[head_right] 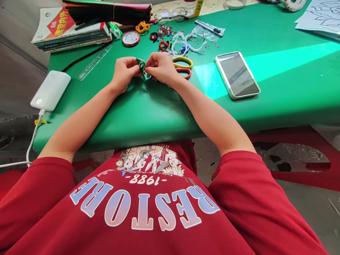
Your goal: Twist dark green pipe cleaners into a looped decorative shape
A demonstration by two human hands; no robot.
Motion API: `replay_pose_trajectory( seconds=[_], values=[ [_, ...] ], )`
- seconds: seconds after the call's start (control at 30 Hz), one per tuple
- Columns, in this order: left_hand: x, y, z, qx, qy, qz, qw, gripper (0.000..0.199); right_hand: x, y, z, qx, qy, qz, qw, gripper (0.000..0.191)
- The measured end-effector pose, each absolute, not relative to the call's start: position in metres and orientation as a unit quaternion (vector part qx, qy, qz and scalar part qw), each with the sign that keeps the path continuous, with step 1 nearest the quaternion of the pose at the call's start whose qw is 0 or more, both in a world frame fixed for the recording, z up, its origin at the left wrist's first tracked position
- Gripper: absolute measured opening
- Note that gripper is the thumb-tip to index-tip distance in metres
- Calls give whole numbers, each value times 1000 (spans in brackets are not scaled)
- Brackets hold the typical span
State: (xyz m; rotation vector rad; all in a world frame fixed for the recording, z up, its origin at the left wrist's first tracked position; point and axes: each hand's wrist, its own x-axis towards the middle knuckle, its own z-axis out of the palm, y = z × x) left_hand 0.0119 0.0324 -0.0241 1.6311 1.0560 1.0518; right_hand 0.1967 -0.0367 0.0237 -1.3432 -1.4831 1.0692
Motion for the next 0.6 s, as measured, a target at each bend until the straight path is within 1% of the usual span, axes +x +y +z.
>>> replay_pose_trajectory(
  seconds=[0.1,0.23,0.37,0.6],
  values=[
    [11,34,-26,666,419,424,449,13,195,-36,23,-539,-597,422,419,49],
    [11,34,-26,675,412,418,446,20,193,-40,26,-533,-601,417,426,52],
    [11,35,-27,684,398,419,446,21,191,-44,29,-540,-594,416,426,54],
    [11,38,-30,695,402,410,433,25,191,-39,25,-537,-613,393,427,43]
  ],
)
